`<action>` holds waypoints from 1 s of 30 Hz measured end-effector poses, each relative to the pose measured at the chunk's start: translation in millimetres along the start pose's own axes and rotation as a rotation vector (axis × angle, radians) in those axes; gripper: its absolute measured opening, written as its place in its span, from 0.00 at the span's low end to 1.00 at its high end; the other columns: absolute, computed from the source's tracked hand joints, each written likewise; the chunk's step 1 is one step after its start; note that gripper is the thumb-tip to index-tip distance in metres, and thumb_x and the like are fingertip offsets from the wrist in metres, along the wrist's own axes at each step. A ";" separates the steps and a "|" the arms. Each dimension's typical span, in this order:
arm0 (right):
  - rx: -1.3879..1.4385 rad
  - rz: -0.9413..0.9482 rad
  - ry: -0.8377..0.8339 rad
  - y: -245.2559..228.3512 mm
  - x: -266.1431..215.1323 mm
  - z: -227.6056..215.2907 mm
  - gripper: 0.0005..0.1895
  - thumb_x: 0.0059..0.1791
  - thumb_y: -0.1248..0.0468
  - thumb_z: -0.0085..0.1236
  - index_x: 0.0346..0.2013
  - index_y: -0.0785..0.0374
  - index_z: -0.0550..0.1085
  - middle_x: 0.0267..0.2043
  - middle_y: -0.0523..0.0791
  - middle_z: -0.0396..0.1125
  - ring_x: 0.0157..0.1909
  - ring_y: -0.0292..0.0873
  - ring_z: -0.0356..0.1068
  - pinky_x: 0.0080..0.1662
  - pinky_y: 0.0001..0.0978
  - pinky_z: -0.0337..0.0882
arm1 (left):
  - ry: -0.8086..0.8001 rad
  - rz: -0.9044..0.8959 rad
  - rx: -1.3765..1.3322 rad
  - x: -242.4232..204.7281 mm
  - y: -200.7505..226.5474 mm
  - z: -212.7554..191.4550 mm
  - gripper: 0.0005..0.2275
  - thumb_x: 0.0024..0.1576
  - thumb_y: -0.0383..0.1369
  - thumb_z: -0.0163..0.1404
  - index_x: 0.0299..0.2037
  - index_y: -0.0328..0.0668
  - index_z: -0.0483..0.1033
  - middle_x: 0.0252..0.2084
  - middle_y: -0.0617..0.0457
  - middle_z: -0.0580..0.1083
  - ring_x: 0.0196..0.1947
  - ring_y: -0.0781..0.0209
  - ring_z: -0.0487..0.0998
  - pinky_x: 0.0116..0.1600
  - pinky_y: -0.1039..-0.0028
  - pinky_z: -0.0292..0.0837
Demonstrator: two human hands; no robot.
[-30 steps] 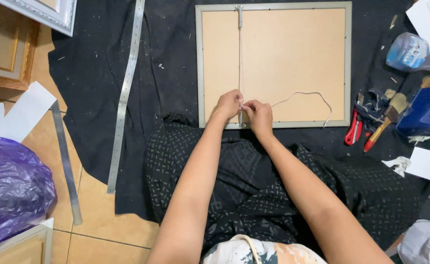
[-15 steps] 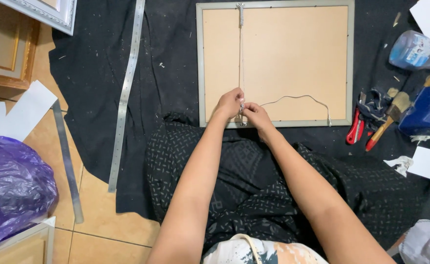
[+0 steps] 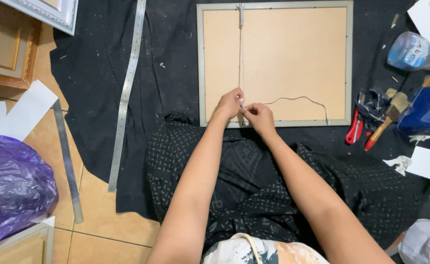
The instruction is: Attaching a hanging wire to the back of a picture frame by threading it through eyelets and twisting the ends.
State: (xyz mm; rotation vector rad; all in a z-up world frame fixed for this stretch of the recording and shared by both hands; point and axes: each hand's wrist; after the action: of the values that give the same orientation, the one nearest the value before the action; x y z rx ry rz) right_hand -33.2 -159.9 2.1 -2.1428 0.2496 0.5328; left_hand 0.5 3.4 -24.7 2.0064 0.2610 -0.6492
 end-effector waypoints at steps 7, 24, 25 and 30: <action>-0.290 -0.286 0.119 -9.3 -2.1 -4.1 0.06 0.48 0.55 0.64 0.33 0.52 0.81 0.43 0.43 0.70 0.53 0.50 0.66 0.57 0.39 0.65 | 0.006 -0.073 -0.031 -6.4 9.2 -5.0 0.03 0.64 0.36 0.47 0.41 0.58 0.75 0.29 0.57 0.80 0.36 0.61 0.85 0.49 0.70 0.77; 0.579 0.116 0.455 -14.8 26.6 -124.3 0.13 0.46 0.51 0.62 0.25 0.55 0.76 0.29 0.39 0.66 0.33 0.34 0.60 0.41 0.26 0.60 | 0.041 -0.113 -0.233 18.6 -15.9 7.6 0.03 0.63 0.29 0.49 0.40 0.48 0.76 0.25 0.53 0.80 0.22 0.69 0.81 0.33 0.82 0.78; 0.211 0.138 0.533 -2.2 33.9 -130.2 0.17 0.49 0.44 0.57 0.28 0.51 0.75 0.40 0.38 0.64 0.45 0.41 0.57 0.52 0.37 0.53 | 0.046 -0.119 -0.232 18.7 -15.4 8.1 0.03 0.63 0.29 0.49 0.40 0.48 0.76 0.26 0.53 0.80 0.23 0.69 0.82 0.33 0.82 0.79; -0.551 -0.216 0.606 1.6 25.9 -94.1 0.32 0.47 0.49 0.67 0.62 0.57 0.70 0.66 0.48 0.52 0.68 0.59 0.44 0.64 0.68 0.37 | 0.014 -0.086 -0.203 16.5 -10.0 6.4 0.03 0.63 0.31 0.49 0.41 0.48 0.76 0.25 0.53 0.80 0.25 0.67 0.83 0.35 0.82 0.80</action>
State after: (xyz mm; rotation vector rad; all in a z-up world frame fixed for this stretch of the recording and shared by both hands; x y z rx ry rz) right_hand 15.7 -236.7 37.3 -2.7902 0.2114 -0.2216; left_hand 7.8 1.5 -43.5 1.8130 0.4067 -0.6366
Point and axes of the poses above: each hand's wrist, its own x-axis towards the middle knuckle, its own z-axis out of the palm, y = z × x
